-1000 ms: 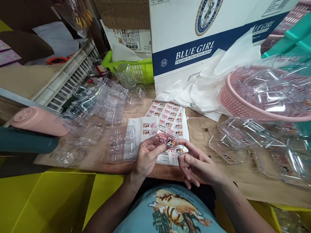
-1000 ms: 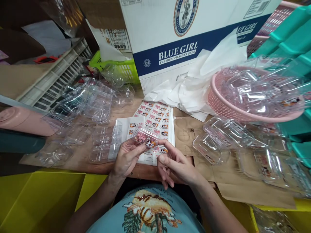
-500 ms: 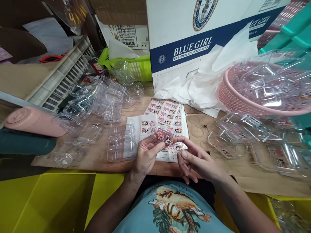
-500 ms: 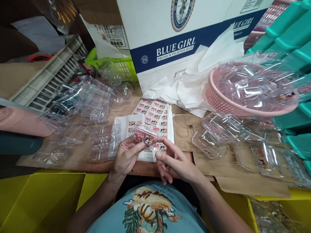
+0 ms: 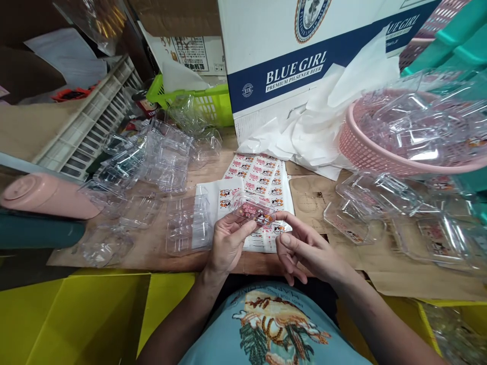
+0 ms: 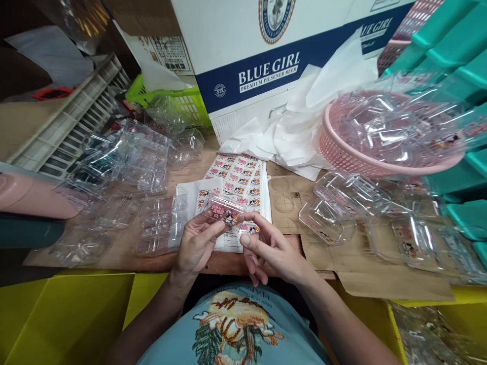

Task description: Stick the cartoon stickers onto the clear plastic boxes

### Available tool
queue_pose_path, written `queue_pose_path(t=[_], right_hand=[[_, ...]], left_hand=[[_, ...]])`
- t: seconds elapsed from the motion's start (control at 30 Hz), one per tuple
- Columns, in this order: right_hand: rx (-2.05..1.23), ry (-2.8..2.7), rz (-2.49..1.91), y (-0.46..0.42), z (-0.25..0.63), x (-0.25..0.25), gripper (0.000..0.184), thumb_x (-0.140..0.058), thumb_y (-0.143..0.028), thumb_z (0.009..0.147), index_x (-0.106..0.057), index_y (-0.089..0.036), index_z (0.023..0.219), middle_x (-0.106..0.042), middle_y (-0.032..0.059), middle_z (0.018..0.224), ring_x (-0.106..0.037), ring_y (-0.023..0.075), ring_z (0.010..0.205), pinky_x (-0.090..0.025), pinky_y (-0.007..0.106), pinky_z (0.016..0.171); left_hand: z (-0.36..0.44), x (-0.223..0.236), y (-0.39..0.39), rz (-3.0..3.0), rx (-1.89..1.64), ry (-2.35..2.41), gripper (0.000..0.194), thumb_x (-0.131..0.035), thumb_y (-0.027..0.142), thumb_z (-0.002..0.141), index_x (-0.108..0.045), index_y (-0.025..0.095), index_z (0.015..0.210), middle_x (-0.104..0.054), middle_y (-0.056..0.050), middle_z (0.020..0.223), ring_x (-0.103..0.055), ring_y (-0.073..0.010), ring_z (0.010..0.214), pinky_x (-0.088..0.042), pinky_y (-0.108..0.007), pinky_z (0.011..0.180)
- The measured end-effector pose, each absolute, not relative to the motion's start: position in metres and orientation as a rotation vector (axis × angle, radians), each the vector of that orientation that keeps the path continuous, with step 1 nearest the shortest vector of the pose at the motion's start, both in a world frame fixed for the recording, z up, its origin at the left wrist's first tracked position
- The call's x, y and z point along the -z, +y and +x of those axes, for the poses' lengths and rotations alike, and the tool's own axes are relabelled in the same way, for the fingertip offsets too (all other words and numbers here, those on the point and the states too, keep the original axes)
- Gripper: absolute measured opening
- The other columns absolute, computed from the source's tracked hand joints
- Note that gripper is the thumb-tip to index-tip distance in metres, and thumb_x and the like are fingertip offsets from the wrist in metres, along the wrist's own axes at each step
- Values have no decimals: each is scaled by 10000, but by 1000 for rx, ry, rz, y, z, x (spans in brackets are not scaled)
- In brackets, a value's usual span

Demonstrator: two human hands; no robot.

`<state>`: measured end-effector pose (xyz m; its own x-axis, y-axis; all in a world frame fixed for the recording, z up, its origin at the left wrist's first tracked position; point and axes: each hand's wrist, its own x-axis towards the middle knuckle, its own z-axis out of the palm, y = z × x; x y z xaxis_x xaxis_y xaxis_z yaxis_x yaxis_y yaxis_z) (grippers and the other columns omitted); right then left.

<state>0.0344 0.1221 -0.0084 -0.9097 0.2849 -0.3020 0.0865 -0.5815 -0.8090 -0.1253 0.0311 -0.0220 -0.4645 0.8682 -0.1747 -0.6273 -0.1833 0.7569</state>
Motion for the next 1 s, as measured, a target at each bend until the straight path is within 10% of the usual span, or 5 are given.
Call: queue_pose_path(t=[1.0], right_hand=[[-2355,-1582,-857,114,24,-13,474,-591,-576,894,-406,-229,1159,-595,-81,523,-478,83,309,-352,142,315]], left_hand=[[-121,27,31,332,-1797,1066,251,-807,153,710,-764,233,944,-780,-19,1039,-716,-197,984,-543,-387,974]])
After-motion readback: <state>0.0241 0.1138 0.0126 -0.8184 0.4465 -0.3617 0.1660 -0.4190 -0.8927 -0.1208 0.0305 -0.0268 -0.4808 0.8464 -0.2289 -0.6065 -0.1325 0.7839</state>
